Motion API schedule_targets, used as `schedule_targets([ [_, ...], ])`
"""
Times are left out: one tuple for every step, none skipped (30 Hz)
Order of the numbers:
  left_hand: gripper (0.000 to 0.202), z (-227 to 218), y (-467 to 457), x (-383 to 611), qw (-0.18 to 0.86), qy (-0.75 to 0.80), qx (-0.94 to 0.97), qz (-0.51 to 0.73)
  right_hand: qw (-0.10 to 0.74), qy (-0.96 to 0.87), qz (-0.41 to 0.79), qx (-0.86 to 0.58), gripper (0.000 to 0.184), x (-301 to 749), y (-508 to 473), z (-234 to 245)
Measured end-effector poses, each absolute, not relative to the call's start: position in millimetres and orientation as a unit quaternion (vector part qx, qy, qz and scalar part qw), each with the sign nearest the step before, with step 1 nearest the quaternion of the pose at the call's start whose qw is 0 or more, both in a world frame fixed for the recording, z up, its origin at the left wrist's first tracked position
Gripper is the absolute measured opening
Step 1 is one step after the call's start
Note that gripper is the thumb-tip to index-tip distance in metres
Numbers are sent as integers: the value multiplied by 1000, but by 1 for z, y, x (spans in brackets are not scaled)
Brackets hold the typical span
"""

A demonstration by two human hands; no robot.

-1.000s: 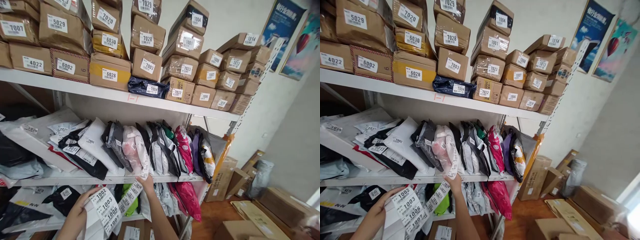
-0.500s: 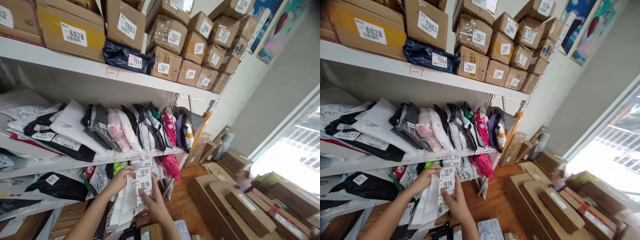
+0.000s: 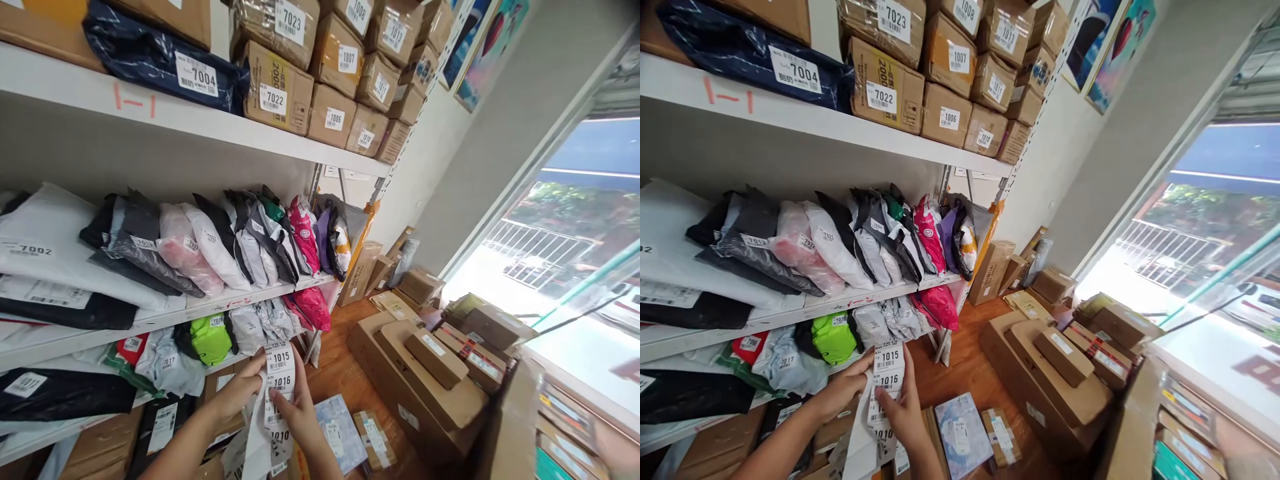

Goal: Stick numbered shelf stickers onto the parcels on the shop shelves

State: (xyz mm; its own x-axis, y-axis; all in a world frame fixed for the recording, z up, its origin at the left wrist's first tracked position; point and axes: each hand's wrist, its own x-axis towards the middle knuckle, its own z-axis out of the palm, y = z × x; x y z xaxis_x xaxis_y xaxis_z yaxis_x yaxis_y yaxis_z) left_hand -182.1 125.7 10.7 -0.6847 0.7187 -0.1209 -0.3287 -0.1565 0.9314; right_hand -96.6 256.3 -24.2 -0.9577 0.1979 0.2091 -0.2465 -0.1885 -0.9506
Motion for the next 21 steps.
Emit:
schedule_targets([
  [56,12,126,-180,384,524,187,737,147,-613,776,23,83,-96,258,-22],
  [57,13,127,-179,405,502,187,741,151,-611,776,24,83,-95,259,-20],
  [55,14,128,-177,409,485,176,752,155,-614,774,25,82,-95,259,-19],
  [50,15,130,-176,389,484,156,768,159,-618,769,25,81,-95,259,-19],
  [45,15,134,-174,346,501,130,782,165,-625,763,25,81,-95,259,-22],
  [42,15,138,-172,288,533,105,789,171,-636,752,24,80,-95,257,-27],
  [40,15,143,-170,226,570,88,785,177,-652,737,19,79,-95,256,-34],
  [40,14,147,-168,169,605,82,774,179,-672,718,12,77,-95,253,-42],
  [40,12,151,-166,124,632,86,760,179,-695,697,1,76,-94,251,-52],
  [40,11,154,-165,89,654,96,745,176,-714,678,-12,75,-93,248,-62],
  [40,10,156,-165,62,670,109,732,174,-726,665,-25,74,-91,245,-71],
  [40,9,157,-165,40,683,122,719,172,-729,661,-32,74,-89,242,-78],
  [40,8,157,-166,23,694,138,706,174,-724,666,-31,77,-87,240,-82],
  [39,8,155,-167,9,703,156,694,180,-711,679,-26,81,-85,238,-83],
  [38,7,154,-169,-1,709,176,683,188,-691,697,-19,83,-83,238,-80],
  [37,6,151,-171,-6,713,195,674,197,-666,719,-18,81,-81,239,-74],
  [36,6,149,-172,-9,715,212,666,199,-642,740,-24,74,-81,241,-65],
  [35,6,146,-174,-10,717,226,660,189,-626,756,-38,66,-81,245,-55],
  [34,5,143,-175,-13,719,236,654,165,-620,765,-59,62,-83,250,-43],
  [33,5,140,-176,-14,722,242,648,126,-623,768,-79,62,-85,256,-31],
  [32,4,138,-176,-13,726,246,642,76,-630,767,-94,63,-89,262,-20],
])
